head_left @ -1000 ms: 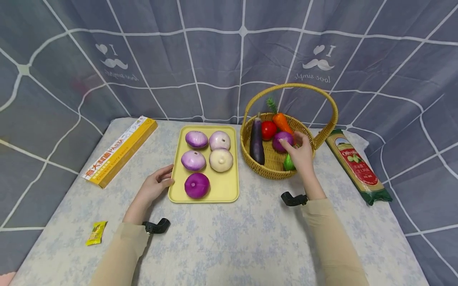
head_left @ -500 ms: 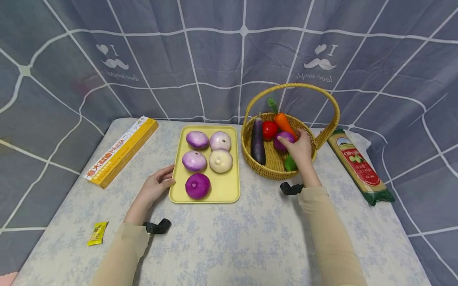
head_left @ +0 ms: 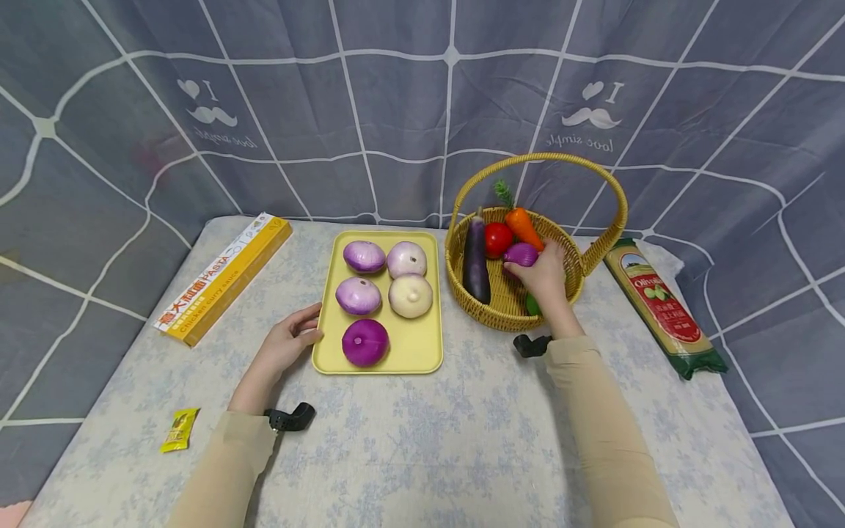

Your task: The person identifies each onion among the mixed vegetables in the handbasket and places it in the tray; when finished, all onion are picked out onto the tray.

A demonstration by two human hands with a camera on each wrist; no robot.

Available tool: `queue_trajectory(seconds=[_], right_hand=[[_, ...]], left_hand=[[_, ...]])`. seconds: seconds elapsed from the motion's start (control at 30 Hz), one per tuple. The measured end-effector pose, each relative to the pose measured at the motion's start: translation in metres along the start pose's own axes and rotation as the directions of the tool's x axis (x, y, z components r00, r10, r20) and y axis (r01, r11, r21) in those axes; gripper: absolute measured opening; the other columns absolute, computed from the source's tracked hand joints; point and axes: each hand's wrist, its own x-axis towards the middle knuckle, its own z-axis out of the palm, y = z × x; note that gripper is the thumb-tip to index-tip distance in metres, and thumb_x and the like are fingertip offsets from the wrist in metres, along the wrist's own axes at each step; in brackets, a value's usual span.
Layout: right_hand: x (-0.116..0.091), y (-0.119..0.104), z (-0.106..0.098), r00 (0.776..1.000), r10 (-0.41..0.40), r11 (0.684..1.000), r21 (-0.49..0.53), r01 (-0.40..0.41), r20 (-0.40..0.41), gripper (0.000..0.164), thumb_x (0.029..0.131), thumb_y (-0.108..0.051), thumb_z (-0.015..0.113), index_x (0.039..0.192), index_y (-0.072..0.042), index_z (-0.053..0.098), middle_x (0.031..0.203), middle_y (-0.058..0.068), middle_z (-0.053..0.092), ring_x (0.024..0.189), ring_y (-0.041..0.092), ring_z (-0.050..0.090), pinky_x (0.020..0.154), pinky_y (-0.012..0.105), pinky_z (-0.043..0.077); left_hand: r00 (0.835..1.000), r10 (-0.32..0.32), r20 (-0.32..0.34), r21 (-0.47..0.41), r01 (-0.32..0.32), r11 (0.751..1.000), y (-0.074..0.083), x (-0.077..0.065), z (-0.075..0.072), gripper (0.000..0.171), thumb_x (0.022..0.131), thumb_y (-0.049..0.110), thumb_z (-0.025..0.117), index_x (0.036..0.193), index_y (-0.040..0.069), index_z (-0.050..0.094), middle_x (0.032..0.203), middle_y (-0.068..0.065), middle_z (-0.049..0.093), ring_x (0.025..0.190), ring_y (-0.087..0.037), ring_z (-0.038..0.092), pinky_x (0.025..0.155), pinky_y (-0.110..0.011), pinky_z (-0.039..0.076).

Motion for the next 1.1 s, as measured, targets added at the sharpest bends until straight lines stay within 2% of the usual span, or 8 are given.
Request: queue_trajectory(seconds=[0.13,0.37,0.6,0.7,0.9,1.0,1.1], right_hand=[[-0.001,0.000,0.002,1.000,0.005,0.999,-0.038,-0.005,0.005,0.084,0.084,-0.028,0.077,0.143,0.009,0.031,0.142,0.032,0.031,0.128,0.046,0.043,0.110,0.054,0.039],[-0.003,-0.002,0.002,1.000,-0.030,0.999,-0.027,0.030,0.004,0.073,0.085,-0.022,0.075,0.138,0.010,0.038,0.136,0.032,0.036,0.125,0.046,0.047,0.109,0.053,0.041],[0.000,-0.002,0.003,0.996,-0.025,0.998,-0.060,0.030,0.083,0.079,0.083,-0.023,0.078,0.142,0.006,0.035,0.141,0.030,0.041,0.128,0.045,0.046,0.107,0.056,0.040],[0.000,-0.002,0.004,0.995,-0.029,0.997,-0.065,0.035,0.094,0.079,0.082,-0.023,0.079,0.142,0.004,0.035,0.140,0.029,0.043,0.127,0.044,0.047,0.106,0.056,0.042],[-0.002,-0.003,0.002,0.998,-0.052,0.998,-0.031,0.053,0.042,0.074,0.082,-0.024,0.078,0.138,0.005,0.039,0.138,0.029,0.046,0.127,0.044,0.048,0.106,0.055,0.042],[-0.005,-0.003,-0.001,0.998,-0.058,0.998,0.011,0.058,0.012,0.072,0.083,-0.024,0.077,0.138,0.005,0.040,0.138,0.028,0.047,0.127,0.043,0.048,0.107,0.054,0.042],[-0.013,-0.004,-0.005,0.998,-0.066,0.995,0.077,0.066,-0.004,0.072,0.083,-0.025,0.076,0.140,0.003,0.041,0.139,0.025,0.048,0.128,0.041,0.049,0.108,0.053,0.042]], left_hand=[[1.000,-0.005,-0.004,0.006,0.005,1.000,0.000,0.000,0.001,0.061,0.098,0.015,0.059,0.154,0.016,0.036,0.142,-0.018,0.053,0.132,-0.030,0.048,0.085,-0.010,0.043],[1.000,-0.008,-0.008,0.016,0.008,1.000,0.001,0.000,0.001,0.061,0.098,0.015,0.059,0.154,0.016,0.036,0.142,-0.017,0.054,0.132,-0.030,0.049,0.088,-0.012,0.042],[1.000,-0.016,-0.008,0.016,0.016,1.000,0.003,-0.001,0.001,0.061,0.098,0.015,0.059,0.154,0.016,0.035,0.142,-0.017,0.054,0.133,-0.030,0.048,0.093,-0.019,0.043],[1.000,-0.018,-0.011,0.017,0.018,1.000,0.003,-0.001,0.001,0.061,0.098,0.015,0.059,0.154,0.016,0.035,0.142,-0.017,0.054,0.132,-0.030,0.048,0.094,-0.020,0.043],[1.000,-0.010,-0.014,0.017,0.010,1.000,0.001,-0.001,0.000,0.061,0.098,0.015,0.059,0.154,0.016,0.035,0.143,-0.017,0.053,0.133,-0.030,0.048,0.091,-0.016,0.043],[1.000,-0.004,-0.014,0.019,0.004,1.000,0.000,0.000,0.000,0.061,0.098,0.015,0.059,0.154,0.015,0.035,0.143,-0.018,0.053,0.133,-0.030,0.049,0.090,-0.014,0.043],[1.000,0.003,-0.014,0.024,-0.002,1.000,-0.001,0.001,0.001,0.061,0.098,0.014,0.059,0.154,0.015,0.035,0.142,-0.018,0.053,0.132,-0.030,0.049,0.093,-0.018,0.044]])
